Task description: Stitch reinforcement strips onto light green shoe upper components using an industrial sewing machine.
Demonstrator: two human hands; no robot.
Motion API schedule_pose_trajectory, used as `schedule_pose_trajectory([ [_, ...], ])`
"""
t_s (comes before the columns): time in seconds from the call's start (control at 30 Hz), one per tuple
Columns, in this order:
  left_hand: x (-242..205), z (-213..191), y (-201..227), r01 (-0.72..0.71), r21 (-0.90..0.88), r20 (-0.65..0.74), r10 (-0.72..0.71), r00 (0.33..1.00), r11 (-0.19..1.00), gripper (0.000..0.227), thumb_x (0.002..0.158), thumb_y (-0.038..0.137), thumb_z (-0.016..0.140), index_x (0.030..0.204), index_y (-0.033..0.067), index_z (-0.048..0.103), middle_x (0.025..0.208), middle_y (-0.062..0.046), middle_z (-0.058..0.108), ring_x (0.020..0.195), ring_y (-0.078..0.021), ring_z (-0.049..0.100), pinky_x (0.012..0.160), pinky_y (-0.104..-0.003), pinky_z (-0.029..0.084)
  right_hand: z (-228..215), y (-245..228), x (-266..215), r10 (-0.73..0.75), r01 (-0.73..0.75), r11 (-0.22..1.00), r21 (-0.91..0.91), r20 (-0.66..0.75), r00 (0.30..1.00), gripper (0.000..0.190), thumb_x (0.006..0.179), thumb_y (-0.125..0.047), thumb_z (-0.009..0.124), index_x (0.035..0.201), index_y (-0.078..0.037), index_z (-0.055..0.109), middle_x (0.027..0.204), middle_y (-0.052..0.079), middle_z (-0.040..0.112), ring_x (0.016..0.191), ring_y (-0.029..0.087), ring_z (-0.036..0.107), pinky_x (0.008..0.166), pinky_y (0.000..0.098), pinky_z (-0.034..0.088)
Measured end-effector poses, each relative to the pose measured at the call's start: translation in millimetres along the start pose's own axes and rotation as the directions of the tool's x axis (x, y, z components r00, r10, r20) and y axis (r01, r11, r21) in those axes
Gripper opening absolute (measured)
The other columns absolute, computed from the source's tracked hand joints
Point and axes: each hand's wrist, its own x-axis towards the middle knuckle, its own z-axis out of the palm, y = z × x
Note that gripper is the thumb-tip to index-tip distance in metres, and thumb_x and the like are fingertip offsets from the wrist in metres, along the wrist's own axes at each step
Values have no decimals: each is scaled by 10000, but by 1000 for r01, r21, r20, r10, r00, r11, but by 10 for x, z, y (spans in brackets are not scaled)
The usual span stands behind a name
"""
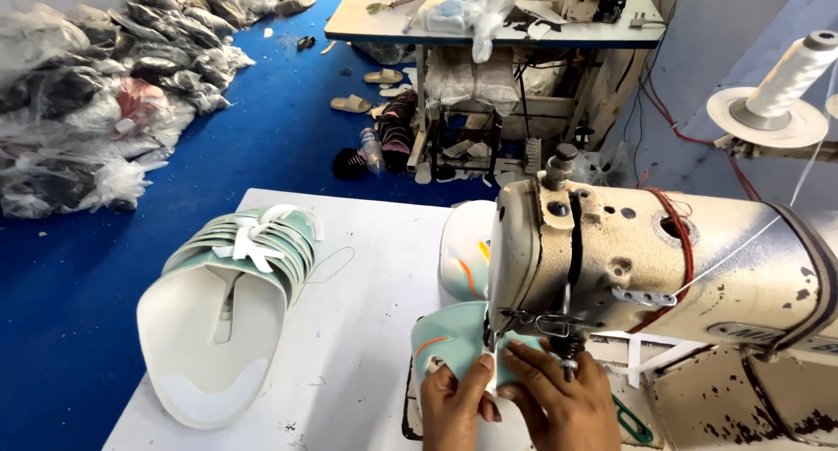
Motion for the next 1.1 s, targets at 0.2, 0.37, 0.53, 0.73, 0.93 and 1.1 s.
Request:
schedule_pose_trajectory([
  [0.2, -96, 42, 44, 31, 58, 16, -32, 999, 998, 249, 899, 215, 743, 825, -21, 722, 554, -77, 585, 369, -157, 513, 384, -321, 459, -113, -56, 49, 75, -75, 995, 67, 4, 997, 427, 674, -336, 835, 1073, -191, 789, 1162, -68, 752, 1142, 265, 635, 924, 432, 486],
  [0.37, -125, 101, 78, 54, 28, -13, -53, 998, 998, 281, 902, 217, 754, 798, -41, 712, 542, -86, 580, 366, -160, 500, 384, -330, 461, -174, -64, 102, 107, -113, 985, 129, 57, 993, 412, 674, -306, 839, 1062, -173, 796, 1144, -67, 766, 1135, 267, 634, 928, 433, 484],
  [0.53, -97, 144, 131, 31, -6, -3, -31, 1000, 999, 281, 896, 223, 752, 794, -37, 719, 544, -80, 582, 377, -156, 500, 388, -325, 450, -157, -56, 139, 137, -146, 975, 168, 64, 988, 381, 685, -260, 834, 1054, -168, 796, 1152, -73, 769, 1142, 259, 651, 939, 418, 500],
  [0.73, -81, 115, 191, 72, 43, 0, -72, 997, 996, 308, 900, 253, 763, 783, -23, 694, 554, -79, 598, 427, -162, 551, 420, -305, 433, -45, -168, -21, 162, -159, 982, 99, -24, 987, 396, 667, -211, 855, 1053, -140, 801, 1161, -18, 764, 992, 307, 632, 894, 415, 474],
  [0.93, -104, 95, 217, 78, 97, 56, -84, 995, 992, 292, 901, 276, 737, 821, -5, 734, 574, -78, 635, 443, -158, 571, 442, -301, 454, -31, -195, -130, -28, 43, 997, 65, -214, 977, 326, 713, -152, 813, 1038, -151, 780, 1157, -9, 740, 1154, 280, 647, 985, 424, 462],
  [1.1, -136, 145, 262, 51, 113, 56, -58, 997, 992, 301, 917, 272, 726, 819, -13, 715, 548, -73, 606, 444, -148, 556, 446, -295, 441, -53, -186, -107, 45, -27, 992, 124, -141, 989, 328, 707, -116, 809, 1032, -157, 796, 1151, -15, 751, 1153, 283, 640, 991, 406, 476],
])
